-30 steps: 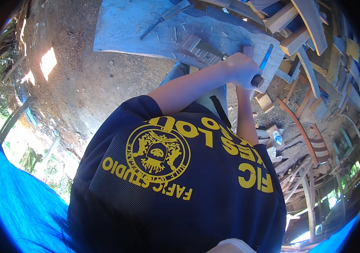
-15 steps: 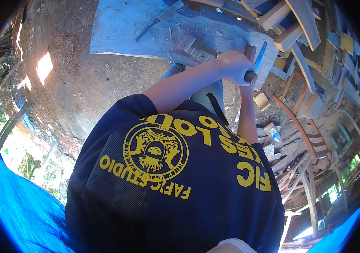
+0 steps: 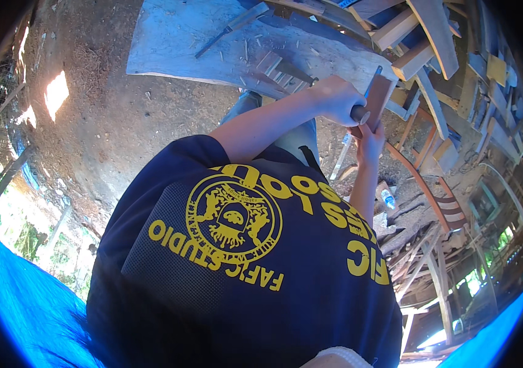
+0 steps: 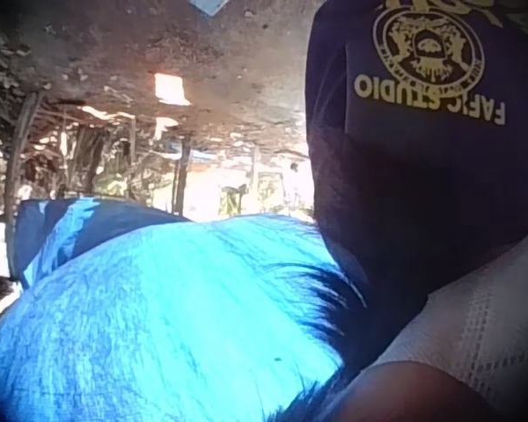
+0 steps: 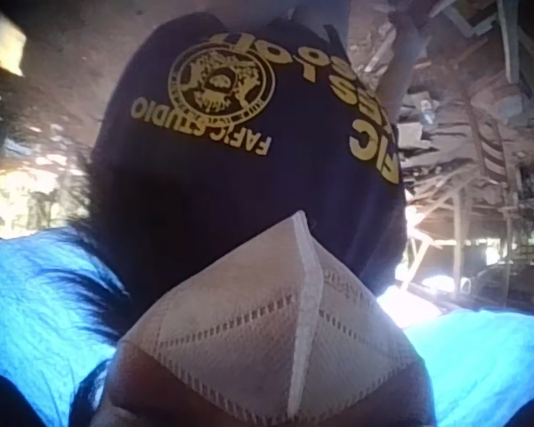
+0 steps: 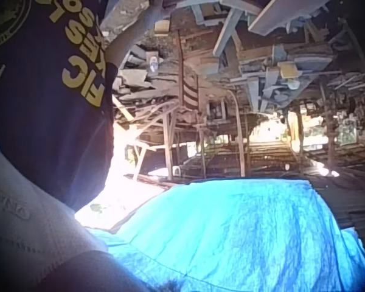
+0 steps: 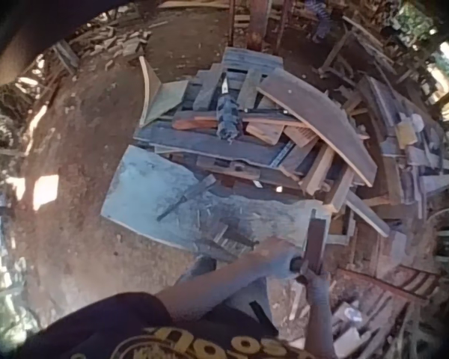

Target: Chiseling and shaping a wooden block using a chisel and mallet on a workbench.

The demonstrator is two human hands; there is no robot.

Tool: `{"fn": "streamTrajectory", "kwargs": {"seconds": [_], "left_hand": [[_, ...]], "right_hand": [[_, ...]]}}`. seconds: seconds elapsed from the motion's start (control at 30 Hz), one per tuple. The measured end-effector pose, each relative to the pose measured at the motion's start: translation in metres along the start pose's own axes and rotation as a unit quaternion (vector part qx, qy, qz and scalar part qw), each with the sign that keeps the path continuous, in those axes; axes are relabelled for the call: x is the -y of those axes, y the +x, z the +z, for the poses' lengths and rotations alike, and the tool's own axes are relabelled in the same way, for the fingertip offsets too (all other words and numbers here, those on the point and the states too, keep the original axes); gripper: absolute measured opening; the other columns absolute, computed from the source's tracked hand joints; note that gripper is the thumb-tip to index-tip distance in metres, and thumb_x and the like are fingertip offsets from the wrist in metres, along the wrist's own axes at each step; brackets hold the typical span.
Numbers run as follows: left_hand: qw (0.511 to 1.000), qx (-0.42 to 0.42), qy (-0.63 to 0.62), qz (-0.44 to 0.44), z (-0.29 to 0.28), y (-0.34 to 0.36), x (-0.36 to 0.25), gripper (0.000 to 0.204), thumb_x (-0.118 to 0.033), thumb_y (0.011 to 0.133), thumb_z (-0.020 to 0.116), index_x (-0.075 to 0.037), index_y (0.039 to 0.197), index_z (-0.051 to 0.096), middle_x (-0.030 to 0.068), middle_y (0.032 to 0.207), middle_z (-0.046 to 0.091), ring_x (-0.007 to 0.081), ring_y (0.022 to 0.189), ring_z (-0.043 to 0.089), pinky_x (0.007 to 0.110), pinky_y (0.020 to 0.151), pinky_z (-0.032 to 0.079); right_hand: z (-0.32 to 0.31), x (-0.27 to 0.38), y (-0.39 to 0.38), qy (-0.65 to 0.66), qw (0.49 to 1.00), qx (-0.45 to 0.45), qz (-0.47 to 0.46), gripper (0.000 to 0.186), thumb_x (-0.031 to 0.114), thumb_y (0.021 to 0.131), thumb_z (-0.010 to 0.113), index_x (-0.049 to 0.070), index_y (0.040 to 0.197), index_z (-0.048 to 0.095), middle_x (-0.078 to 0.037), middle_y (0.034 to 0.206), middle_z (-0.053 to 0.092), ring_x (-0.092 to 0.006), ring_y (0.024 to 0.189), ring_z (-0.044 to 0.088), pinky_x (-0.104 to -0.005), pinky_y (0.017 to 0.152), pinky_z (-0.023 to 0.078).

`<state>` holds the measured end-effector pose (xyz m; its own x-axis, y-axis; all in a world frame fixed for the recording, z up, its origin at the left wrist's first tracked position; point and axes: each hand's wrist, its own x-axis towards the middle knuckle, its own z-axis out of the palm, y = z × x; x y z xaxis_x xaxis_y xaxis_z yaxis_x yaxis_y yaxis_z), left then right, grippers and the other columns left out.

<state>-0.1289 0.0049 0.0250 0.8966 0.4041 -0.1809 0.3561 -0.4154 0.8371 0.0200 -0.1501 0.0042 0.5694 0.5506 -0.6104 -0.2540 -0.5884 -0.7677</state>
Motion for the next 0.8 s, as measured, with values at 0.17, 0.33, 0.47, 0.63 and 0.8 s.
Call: {"fn": "streamTrajectory", "kwargs": {"seconds": [0.17, 0.33, 0.47, 0.63, 0.8], "left_hand": [[0.998, -0.045, -0.025, 0.02, -0.003, -0.005, 0.006, 0.025, -0.041, 0.069, 0.07, -0.018, 0.075, 0.066, 0.0077, 0.072, 0.066, 0.0316, 0.071, 0.065, 0.043, 0.064, 0.05], [0.998, -0.035, -0.029, 0.032, -0.01, -0.008, 0.003, 0.02, -0.036, 0.07, 0.064, -0.018, 0.078, 0.067, 0.0098, 0.074, 0.066, 0.0326, 0.072, 0.065, 0.044, 0.065, 0.05], [0.997, -0.043, -0.045, 0.047, -0.011, -0.01, 0.002, 0.019, -0.035, 0.07, 0.063, -0.016, 0.074, 0.066, 0.0107, 0.072, 0.066, 0.0331, 0.071, 0.064, 0.043, 0.064, 0.05], [0.995, -0.064, -0.069, 0.034, -0.015, -0.018, 0.012, 0.02, -0.035, 0.07, 0.063, -0.015, 0.073, 0.066, 0.0116, 0.071, 0.065, 0.0335, 0.07, 0.063, 0.044, 0.063, 0.049], [0.994, -0.066, -0.071, 0.04, -0.02, -0.013, 0.006, 0.021, -0.036, 0.069, 0.064, -0.016, 0.076, 0.067, 0.0102, 0.072, 0.066, 0.0325, 0.07, 0.064, 0.044, 0.064, 0.049]], "right_hand": [[-0.011, 0.063, -0.065, 0.024, 0.965, -0.062, -0.253, 0.043, 0.014, 0.086, 0.066, -0.007, 0.118, 0.047, -0.015, 0.101, 0.061, -0.0221, 0.079, 0.066, -0.033, 0.068, 0.057], [0.032, 0.059, -0.099, 0.202, 0.883, -0.152, -0.395, 0.044, 0.018, 0.085, 0.068, -0.001, 0.119, 0.048, -0.01, 0.088, 0.059, -0.0162, 0.068, 0.06, -0.0272, 0.062, 0.053], [0.044, 0.046, -0.114, -0.073, 0.988, -0.047, -0.131, 0.068, 0.016, 0.084, 0.074, -0.004, 0.136, 0.035, -0.009, 0.091, 0.06, -0.0117, 0.065, 0.057, -0.0252, 0.051, 0.044], [-0.054, 0.074, -0.099, 0.038, 0.978, -0.101, -0.181, 0.055, 0.028, 0.083, 0.074, 0.005, 0.123, 0.045, -0.008, 0.089, 0.061, -0.0159, 0.075, 0.059, -0.0278, 0.06, 0.048], [0.051, 0.037, -0.112, -0.247, 0.916, -0.207, -0.24, 0.051, 0.033, 0.084, 0.072, 0.006, 0.117, 0.045, -0.005, 0.089, 0.056, -0.0146, 0.074, 0.057, -0.0253, 0.062, 0.046]]}}
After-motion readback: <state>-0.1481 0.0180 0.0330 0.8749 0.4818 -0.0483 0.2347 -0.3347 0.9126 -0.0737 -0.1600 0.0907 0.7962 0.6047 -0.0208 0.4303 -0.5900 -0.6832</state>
